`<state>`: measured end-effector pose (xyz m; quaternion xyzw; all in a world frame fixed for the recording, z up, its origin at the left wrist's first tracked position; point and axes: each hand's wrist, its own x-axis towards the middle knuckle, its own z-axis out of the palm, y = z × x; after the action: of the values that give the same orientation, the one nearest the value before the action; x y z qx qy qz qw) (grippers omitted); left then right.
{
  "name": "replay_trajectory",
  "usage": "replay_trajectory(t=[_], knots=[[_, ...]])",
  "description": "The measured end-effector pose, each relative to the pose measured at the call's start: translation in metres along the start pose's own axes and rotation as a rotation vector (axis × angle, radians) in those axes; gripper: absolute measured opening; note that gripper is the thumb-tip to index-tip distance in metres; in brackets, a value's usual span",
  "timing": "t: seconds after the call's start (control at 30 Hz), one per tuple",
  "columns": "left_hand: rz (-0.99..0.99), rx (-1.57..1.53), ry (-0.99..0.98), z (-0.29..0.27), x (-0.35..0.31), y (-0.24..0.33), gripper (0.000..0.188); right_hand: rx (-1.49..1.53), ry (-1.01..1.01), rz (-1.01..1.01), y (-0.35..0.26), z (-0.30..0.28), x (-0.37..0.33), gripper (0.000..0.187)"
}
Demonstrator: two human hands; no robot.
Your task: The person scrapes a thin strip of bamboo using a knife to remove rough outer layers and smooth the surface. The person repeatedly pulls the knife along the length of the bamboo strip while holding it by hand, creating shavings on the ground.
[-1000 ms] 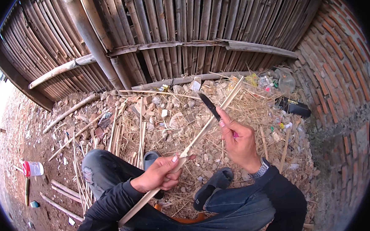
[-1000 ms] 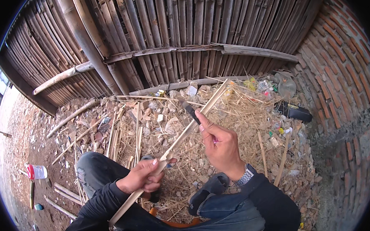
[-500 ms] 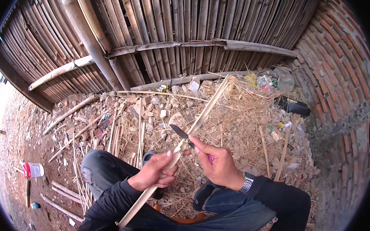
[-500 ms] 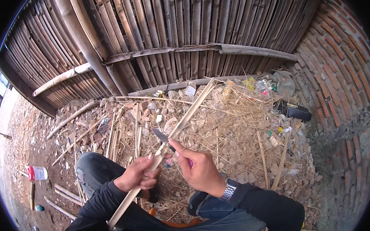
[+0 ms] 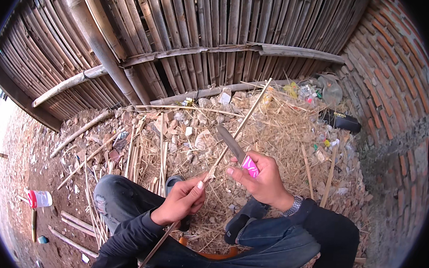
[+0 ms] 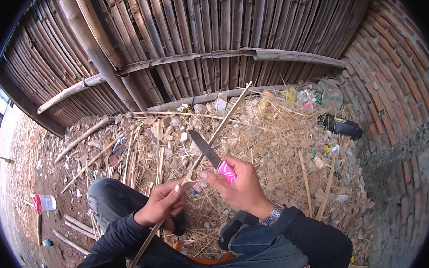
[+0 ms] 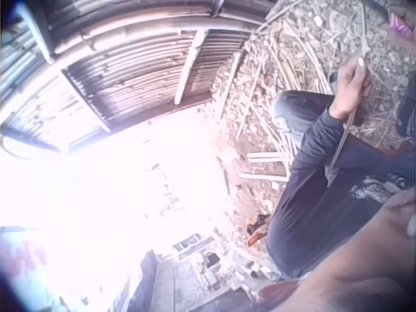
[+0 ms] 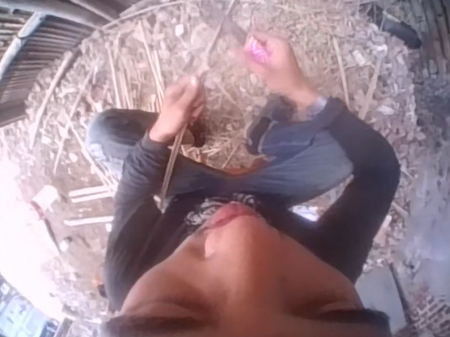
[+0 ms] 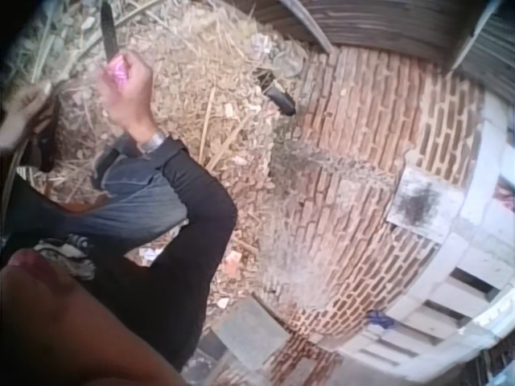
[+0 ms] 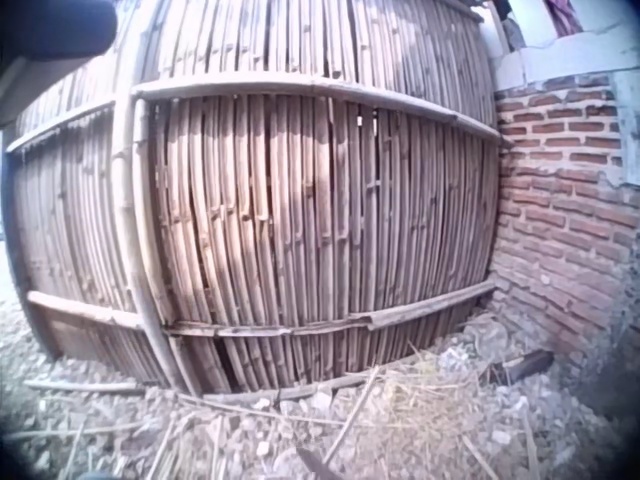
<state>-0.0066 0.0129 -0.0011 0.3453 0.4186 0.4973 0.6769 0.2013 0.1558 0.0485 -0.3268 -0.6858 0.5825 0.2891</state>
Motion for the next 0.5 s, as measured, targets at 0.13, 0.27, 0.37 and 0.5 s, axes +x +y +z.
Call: replay_trajectory(t=[0.13,0.27,0.37,0.5], knots=[[0.007,0.135,0.026,0.01,0.001,-0.001,0.049,-0.092,-0.081,0.03,0.006,0.003,0.0,0.026],[0.016,0.206,0.059,0.014,0.003,-0.002,0.046,-0.12,-0.111,0.069,0.005,0.003,0.0,0.023],[0.025,0.212,0.136,0.014,0.003,-0.006,0.045,-0.119,-0.193,0.001,-0.005,0.006,-0.003,0.021],[0.056,0.337,0.276,-0.019,0.009,-0.015,0.037,-0.178,-0.408,0.04,-0.012,0.004,-0.011,0.023]])
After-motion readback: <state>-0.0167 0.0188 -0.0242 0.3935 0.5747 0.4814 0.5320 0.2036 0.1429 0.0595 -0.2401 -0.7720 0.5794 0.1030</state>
